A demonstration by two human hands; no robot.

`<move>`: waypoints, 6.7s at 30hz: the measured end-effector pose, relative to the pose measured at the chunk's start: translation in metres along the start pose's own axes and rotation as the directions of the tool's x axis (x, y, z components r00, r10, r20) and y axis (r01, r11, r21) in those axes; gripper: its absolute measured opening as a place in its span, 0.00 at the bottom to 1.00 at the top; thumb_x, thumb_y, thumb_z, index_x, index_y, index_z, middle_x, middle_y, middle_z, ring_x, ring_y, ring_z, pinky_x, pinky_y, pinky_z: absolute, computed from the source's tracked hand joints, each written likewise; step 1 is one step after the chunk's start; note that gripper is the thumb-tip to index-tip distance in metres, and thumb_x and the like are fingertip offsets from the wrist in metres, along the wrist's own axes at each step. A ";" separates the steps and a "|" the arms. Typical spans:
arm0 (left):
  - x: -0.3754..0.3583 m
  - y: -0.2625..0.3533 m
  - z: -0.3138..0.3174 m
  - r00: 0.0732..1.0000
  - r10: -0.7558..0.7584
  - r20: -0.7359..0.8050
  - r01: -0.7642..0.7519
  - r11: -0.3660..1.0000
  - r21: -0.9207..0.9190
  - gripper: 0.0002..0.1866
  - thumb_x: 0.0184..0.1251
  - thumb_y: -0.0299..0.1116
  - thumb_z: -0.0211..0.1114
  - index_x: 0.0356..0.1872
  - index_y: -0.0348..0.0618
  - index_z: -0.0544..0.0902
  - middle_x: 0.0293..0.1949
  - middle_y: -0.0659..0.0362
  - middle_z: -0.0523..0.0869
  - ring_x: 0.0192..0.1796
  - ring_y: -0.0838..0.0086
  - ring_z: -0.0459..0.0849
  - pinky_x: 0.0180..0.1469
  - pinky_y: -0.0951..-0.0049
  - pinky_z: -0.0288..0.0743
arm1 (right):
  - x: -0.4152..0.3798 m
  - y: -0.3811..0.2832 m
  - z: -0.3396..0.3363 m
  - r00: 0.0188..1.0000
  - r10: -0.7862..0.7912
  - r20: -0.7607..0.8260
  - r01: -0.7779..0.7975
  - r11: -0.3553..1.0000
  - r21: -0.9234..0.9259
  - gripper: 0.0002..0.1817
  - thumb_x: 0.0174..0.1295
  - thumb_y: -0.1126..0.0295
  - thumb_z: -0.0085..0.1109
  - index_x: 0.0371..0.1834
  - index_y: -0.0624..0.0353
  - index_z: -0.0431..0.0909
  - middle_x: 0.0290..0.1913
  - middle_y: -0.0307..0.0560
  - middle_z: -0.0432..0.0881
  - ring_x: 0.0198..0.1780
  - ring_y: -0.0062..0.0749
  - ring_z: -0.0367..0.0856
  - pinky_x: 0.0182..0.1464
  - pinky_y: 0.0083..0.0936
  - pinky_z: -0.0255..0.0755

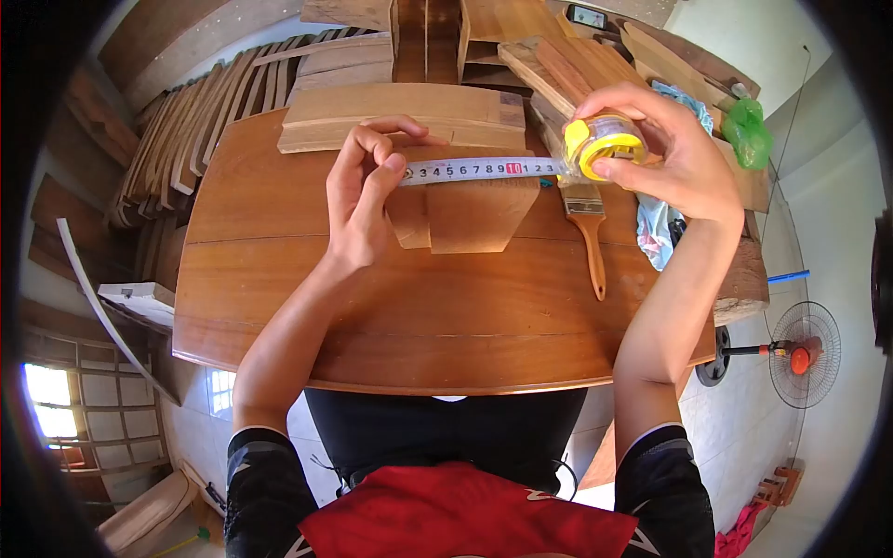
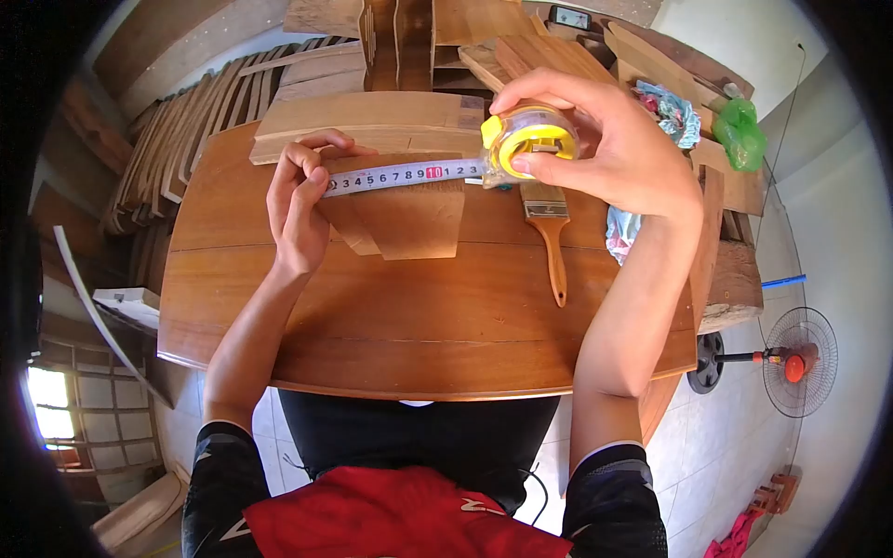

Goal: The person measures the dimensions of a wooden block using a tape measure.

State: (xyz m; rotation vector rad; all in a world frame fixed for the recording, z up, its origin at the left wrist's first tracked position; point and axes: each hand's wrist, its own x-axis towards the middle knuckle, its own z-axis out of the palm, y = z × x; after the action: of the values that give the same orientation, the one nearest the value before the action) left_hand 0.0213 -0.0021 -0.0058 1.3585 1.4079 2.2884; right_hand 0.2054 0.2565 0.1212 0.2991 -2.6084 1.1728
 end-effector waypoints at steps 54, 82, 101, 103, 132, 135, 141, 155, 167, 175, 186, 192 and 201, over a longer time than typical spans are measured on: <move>0.010 -0.010 -0.025 0.993 -0.075 -0.088 0.098 0.950 0.297 0.12 0.85 0.35 0.52 0.54 0.38 0.80 0.48 0.60 0.85 0.47 0.78 0.77 0.52 0.75 0.69 | 0.002 -0.047 0.052 0.984 0.158 0.084 -0.107 0.897 -0.430 0.23 0.56 0.61 0.77 0.48 0.60 0.77 0.35 0.55 0.87 0.38 0.54 0.86 0.41 0.41 0.77; -0.004 -0.034 -0.031 0.870 0.484 0.090 -0.454 0.717 0.529 0.13 0.85 0.32 0.51 0.56 0.30 0.76 0.55 0.43 0.78 0.56 0.62 0.78 0.58 0.63 0.74 | 0.010 -0.036 0.047 0.972 0.213 -0.095 -0.226 0.763 -0.606 0.23 0.51 0.55 0.82 0.37 0.58 0.81 0.32 0.51 0.86 0.39 0.51 0.85 0.40 0.42 0.74; -0.006 -0.039 -0.029 0.883 0.466 0.063 -0.425 0.734 0.529 0.18 0.85 0.33 0.46 0.59 0.27 0.76 0.59 0.42 0.76 0.61 0.60 0.77 0.66 0.60 0.73 | 0.012 -0.033 0.041 0.972 0.224 0.066 -0.164 0.858 -0.487 0.19 0.56 0.58 0.82 0.38 0.58 0.83 0.32 0.47 0.86 0.36 0.42 0.85 0.37 0.34 0.75; -0.007 -0.038 -0.031 0.888 0.454 0.075 -0.420 0.734 0.534 0.18 0.85 0.32 0.46 0.59 0.27 0.76 0.59 0.41 0.76 0.62 0.60 0.77 0.66 0.60 0.73 | 0.011 -0.033 0.043 0.976 0.211 0.050 -0.159 0.856 -0.491 0.19 0.56 0.58 0.82 0.37 0.58 0.82 0.32 0.47 0.85 0.35 0.42 0.85 0.37 0.34 0.74; -0.005 -0.028 -0.027 0.874 0.468 0.129 -0.448 0.675 0.586 0.17 0.83 0.32 0.48 0.57 0.28 0.78 0.56 0.42 0.80 0.54 0.63 0.80 0.56 0.66 0.77 | 0.004 -0.031 0.035 0.988 0.136 0.076 -0.096 0.915 -0.393 0.20 0.59 0.64 0.79 0.44 0.59 0.75 0.36 0.45 0.82 0.38 0.38 0.82 0.43 0.31 0.75; -0.006 -0.029 -0.029 0.884 0.449 0.134 -0.438 0.690 0.576 0.16 0.82 0.30 0.49 0.57 0.28 0.78 0.56 0.42 0.80 0.54 0.64 0.80 0.55 0.68 0.76 | 0.002 -0.029 0.034 0.988 0.135 0.076 -0.098 0.926 -0.363 0.20 0.59 0.64 0.79 0.44 0.59 0.76 0.36 0.47 0.84 0.39 0.41 0.83 0.42 0.34 0.75; -0.005 -0.023 -0.027 0.892 0.420 0.167 -0.438 0.713 0.547 0.15 0.80 0.28 0.49 0.56 0.28 0.79 0.55 0.42 0.81 0.53 0.64 0.80 0.51 0.70 0.75 | 0.000 -0.031 0.030 0.984 0.156 0.081 -0.123 0.940 -0.319 0.21 0.58 0.63 0.79 0.44 0.60 0.77 0.37 0.51 0.86 0.40 0.50 0.85 0.43 0.38 0.76; 0.000 -0.022 -0.024 0.850 0.507 0.141 -0.492 0.671 0.555 0.12 0.74 0.28 0.60 0.50 0.31 0.86 0.49 0.45 0.85 0.43 0.65 0.83 0.41 0.71 0.79 | 0.001 -0.033 0.024 0.982 0.173 0.071 -0.142 0.939 -0.313 0.21 0.59 0.62 0.79 0.45 0.60 0.78 0.39 0.48 0.87 0.41 0.44 0.86 0.43 0.36 0.77; 0.000 -0.021 -0.023 0.825 0.538 0.171 -0.519 0.603 0.606 0.10 0.75 0.25 0.62 0.51 0.32 0.84 0.49 0.45 0.86 0.43 0.65 0.84 0.39 0.71 0.80 | 0.002 -0.036 0.022 0.993 0.118 0.029 -0.100 0.929 -0.357 0.22 0.59 0.60 0.80 0.46 0.59 0.79 0.39 0.48 0.90 0.42 0.44 0.88 0.44 0.35 0.77; 0.002 -0.012 -0.020 0.765 0.566 0.308 -0.594 0.434 0.677 0.11 0.76 0.29 0.65 0.52 0.34 0.84 0.49 0.47 0.86 0.45 0.63 0.84 0.44 0.68 0.80 | 0.003 -0.033 0.025 0.991 0.121 0.048 -0.100 0.943 -0.316 0.21 0.59 0.60 0.79 0.46 0.59 0.79 0.40 0.50 0.88 0.43 0.46 0.87 0.45 0.36 0.77; 0.004 0.001 -0.012 0.733 0.551 0.398 -0.644 0.373 0.668 0.10 0.74 0.32 0.64 0.48 0.36 0.86 0.49 0.48 0.89 0.55 0.51 0.85 0.58 0.55 0.79 | 0.002 -0.030 0.026 0.992 0.116 0.055 -0.095 0.950 -0.296 0.21 0.59 0.61 0.79 0.47 0.59 0.79 0.40 0.50 0.88 0.43 0.47 0.87 0.46 0.36 0.77; 0.003 -0.002 -0.008 0.755 0.545 0.365 -0.628 0.437 0.644 0.10 0.62 0.28 0.71 0.44 0.40 0.89 0.48 0.53 0.91 0.53 0.53 0.85 0.57 0.57 0.79 | 0.000 -0.032 0.023 0.987 0.147 0.062 -0.122 0.948 -0.293 0.22 0.59 0.60 0.80 0.46 0.59 0.79 0.40 0.49 0.88 0.43 0.45 0.87 0.45 0.35 0.77; -0.001 0.003 -0.004 0.778 0.498 0.383 -0.600 0.409 0.688 0.13 0.66 0.37 0.73 0.45 0.39 0.90 0.48 0.51 0.90 0.57 0.51 0.84 0.60 0.54 0.78 | -0.005 -0.035 0.014 0.967 0.243 0.082 -0.209 0.931 -0.299 0.22 0.59 0.58 0.79 0.45 0.60 0.79 0.40 0.48 0.88 0.43 0.42 0.87 0.46 0.35 0.77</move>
State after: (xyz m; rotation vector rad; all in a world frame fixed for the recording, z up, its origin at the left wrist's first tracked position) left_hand 0.0203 -0.0068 -0.0051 2.5110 2.3657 1.7794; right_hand 0.2181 0.2235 0.1358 0.0066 -2.9323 0.8396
